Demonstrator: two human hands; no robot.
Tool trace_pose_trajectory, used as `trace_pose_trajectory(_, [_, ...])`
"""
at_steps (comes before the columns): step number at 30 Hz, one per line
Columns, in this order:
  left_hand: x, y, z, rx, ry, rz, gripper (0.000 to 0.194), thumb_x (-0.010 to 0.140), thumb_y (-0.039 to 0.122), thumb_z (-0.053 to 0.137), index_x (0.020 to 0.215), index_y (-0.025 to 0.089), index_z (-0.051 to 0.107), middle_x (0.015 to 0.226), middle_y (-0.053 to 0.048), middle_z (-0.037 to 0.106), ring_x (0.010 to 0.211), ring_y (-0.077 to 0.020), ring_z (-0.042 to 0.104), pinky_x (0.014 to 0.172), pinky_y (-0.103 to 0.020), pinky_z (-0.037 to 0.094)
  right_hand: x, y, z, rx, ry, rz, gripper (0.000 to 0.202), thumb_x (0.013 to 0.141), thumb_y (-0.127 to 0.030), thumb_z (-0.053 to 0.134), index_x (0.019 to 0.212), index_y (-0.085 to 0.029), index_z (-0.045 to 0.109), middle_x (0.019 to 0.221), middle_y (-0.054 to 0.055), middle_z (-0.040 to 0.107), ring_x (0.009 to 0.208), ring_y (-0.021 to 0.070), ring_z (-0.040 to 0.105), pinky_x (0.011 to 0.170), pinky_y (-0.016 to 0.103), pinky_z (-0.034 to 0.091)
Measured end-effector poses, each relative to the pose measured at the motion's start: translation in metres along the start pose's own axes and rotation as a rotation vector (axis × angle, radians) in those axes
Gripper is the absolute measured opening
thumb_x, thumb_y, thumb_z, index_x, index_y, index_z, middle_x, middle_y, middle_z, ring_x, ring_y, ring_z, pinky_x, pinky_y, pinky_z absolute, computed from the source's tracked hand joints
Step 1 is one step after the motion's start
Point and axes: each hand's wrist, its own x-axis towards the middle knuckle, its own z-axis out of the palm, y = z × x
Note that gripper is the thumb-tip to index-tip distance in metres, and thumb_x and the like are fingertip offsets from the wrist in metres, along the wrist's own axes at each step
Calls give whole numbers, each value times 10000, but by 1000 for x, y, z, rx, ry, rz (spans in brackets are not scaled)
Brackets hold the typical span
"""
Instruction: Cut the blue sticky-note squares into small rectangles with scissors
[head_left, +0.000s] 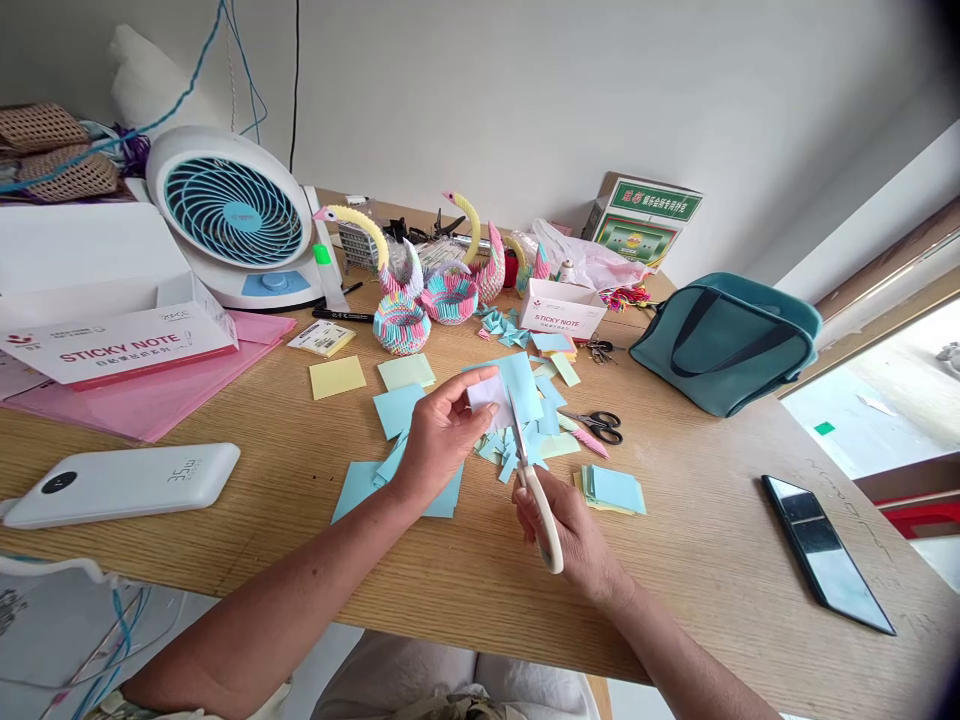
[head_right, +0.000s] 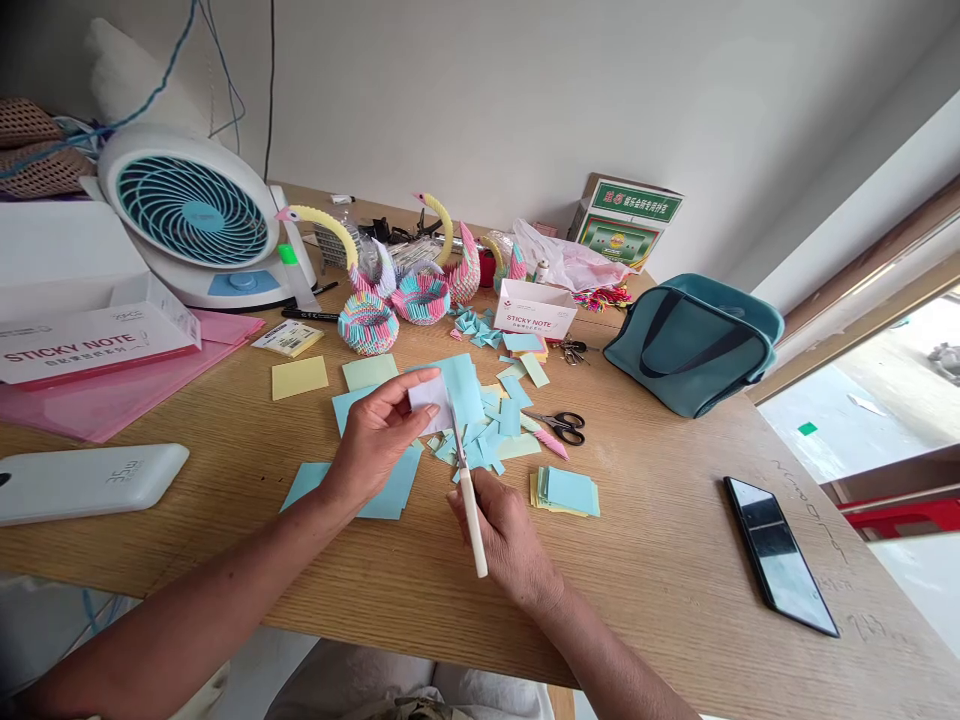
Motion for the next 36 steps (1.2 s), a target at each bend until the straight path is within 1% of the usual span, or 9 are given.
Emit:
trace_pose_trajectory(6, [0, 0, 0, -13, -13, -4, 443, 759, 218, 758, 1198, 172, 717, 871, -24, 696, 750, -113, 581, 685, -226, 518, 1, 1, 0, -6, -1, -35, 499, 996, -639, 395, 729, -218, 413, 681, -14, 468, 631, 136, 437, 615, 296, 358])
trace_pose_trajectory(14, [0, 3, -1, -14, -13, -39, 494, 766, 224, 756, 1253, 164, 691, 893, -34, 722, 751, -112, 588, 699, -229, 508, 3, 1, 2, 32, -11, -47, 502, 1001, -629, 396, 716, -216, 422, 664, -7, 487, 665, 148, 468, 656, 299, 384])
trace_pose_trajectory(20, [-2, 4, 1, -20, -46, -69, 517, 759, 228, 759, 1264, 144, 685, 876, -28, 711, 745, -109, 577, 703, -231, 502, 3, 2, -1, 38, -15, -22, 465, 1005, -602, 409, 746, -215, 429, 683, -9, 499, 663, 144, 470, 654, 296, 385])
trace_pose_trajectory(26, [-3, 5, 0, 18, -87, -57, 514, 763, 234, 757, 1264, 139, 690, 876, -30, 707, 756, -115, 578, 721, -238, 505, 3, 0, -5, 3, -22, -12, 461, 999, -611, 405, 765, -214, 424, 705, -10, 498, 668, 143, 460, 652, 300, 369])
trace_pose_trajectory(36, [-2, 5, 1, 16, -95, -55, 510, 758, 229, 763, 1256, 136, 696, 889, -31, 706, 761, -111, 573, 737, -234, 507, 0, 4, -2, -19, 25, 1, 465, 987, -626, 418, 770, -215, 438, 692, -16, 467, 633, 139, 417, 611, 300, 357])
